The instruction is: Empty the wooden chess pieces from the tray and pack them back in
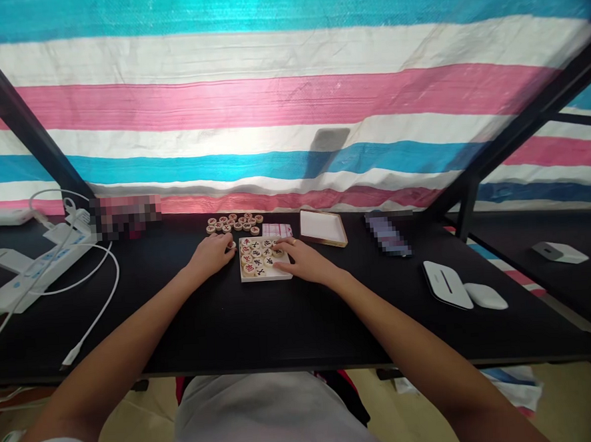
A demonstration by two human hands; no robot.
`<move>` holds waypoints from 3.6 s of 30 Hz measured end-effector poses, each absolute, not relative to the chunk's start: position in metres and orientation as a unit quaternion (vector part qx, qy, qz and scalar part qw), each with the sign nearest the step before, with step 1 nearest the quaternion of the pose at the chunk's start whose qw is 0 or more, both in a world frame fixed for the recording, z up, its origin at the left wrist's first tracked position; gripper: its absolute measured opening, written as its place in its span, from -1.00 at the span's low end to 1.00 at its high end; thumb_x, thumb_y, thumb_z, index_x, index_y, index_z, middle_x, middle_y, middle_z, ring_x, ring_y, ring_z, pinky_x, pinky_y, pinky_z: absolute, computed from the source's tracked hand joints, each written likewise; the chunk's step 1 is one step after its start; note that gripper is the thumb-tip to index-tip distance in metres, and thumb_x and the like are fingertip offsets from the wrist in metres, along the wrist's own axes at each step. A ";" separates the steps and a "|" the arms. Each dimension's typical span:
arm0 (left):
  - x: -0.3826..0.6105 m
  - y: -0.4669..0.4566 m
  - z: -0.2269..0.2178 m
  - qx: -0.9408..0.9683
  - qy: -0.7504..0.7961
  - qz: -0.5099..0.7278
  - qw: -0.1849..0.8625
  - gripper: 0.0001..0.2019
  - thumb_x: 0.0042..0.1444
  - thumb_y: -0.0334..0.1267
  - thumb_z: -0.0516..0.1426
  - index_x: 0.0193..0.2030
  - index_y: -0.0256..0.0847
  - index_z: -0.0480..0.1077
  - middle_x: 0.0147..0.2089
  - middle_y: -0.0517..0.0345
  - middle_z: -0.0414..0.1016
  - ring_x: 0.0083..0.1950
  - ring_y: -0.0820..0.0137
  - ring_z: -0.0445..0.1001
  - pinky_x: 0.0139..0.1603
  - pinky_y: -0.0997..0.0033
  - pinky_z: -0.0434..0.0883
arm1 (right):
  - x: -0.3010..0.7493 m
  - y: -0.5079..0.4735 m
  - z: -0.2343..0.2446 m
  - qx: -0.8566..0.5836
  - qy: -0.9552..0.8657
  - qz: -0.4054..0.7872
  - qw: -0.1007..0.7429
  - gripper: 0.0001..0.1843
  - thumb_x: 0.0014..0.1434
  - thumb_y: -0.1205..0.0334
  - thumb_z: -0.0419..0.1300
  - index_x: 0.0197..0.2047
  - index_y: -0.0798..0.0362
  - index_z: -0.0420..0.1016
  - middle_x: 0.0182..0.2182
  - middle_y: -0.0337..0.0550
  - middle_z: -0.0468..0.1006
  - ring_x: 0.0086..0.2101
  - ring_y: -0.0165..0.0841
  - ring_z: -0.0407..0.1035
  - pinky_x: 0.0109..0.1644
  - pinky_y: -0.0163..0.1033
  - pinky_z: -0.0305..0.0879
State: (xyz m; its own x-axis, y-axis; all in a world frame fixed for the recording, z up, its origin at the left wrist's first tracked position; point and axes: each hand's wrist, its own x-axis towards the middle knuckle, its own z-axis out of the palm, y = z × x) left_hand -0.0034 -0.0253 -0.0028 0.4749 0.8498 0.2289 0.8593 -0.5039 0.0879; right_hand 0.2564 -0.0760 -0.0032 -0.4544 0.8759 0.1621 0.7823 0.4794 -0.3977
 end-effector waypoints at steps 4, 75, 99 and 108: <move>-0.001 -0.031 0.002 -0.835 -0.519 -0.181 -0.013 -0.86 0.17 -0.16 0.07 -0.30 -0.16 0.34 -0.27 0.08 0.50 -0.20 0.23 0.45 -0.25 0.34 0.33 | 0.257 -0.076 -0.004 -0.485 -0.846 0.124 0.183 -0.61 0.20 0.07 0.14 0.06 0.03 0.40 0.09 0.02 0.37 0.01 -0.16 0.34 0.14 -0.02 0.25; 0.004 -0.035 0.002 -0.863 -0.432 -0.244 -0.095 -0.64 0.29 -0.03 -0.11 -0.13 -0.17 0.40 -0.10 0.05 0.48 -0.04 0.26 0.42 0.00 0.26 0.34 | 0.264 -0.067 -0.009 -0.470 -0.832 0.185 0.229 -0.83 0.02 0.23 0.34 -0.27 0.02 0.52 -0.11 -0.09 0.39 -0.06 -0.22 0.33 0.10 -0.05 0.24; 0.001 -0.032 0.000 -0.873 -0.408 -0.231 -0.135 -0.61 0.30 0.02 -0.12 -0.07 -0.16 0.40 -0.06 0.05 0.46 -0.03 0.27 0.43 -0.01 0.30 0.35 | 0.259 -0.070 -0.008 -0.515 -0.821 0.159 0.191 -0.65 0.13 0.07 0.24 -0.05 0.04 0.43 -0.27 -0.16 0.44 -0.32 -0.34 0.33 -0.22 -0.26 0.21; -0.001 -0.027 -0.002 -0.871 -0.404 -0.238 -0.147 -0.63 0.31 -0.05 -0.14 -0.04 -0.17 0.39 -0.03 0.05 0.48 0.01 0.27 0.43 0.05 0.27 0.35 | 0.257 -0.073 -0.004 -0.520 -0.822 0.147 0.180 -0.56 0.12 -0.03 0.23 0.01 0.01 0.41 -0.26 -0.15 0.46 -0.30 -0.32 0.35 -0.22 -0.25 0.23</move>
State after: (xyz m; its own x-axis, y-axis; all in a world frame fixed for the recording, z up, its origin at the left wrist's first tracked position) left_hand -0.0008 -0.0268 -0.0019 0.5600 0.7742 0.2948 0.6344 -0.6296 0.4484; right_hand 0.2571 -0.0731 -0.0035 -0.3952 0.9074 0.1430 0.8021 0.4168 -0.4277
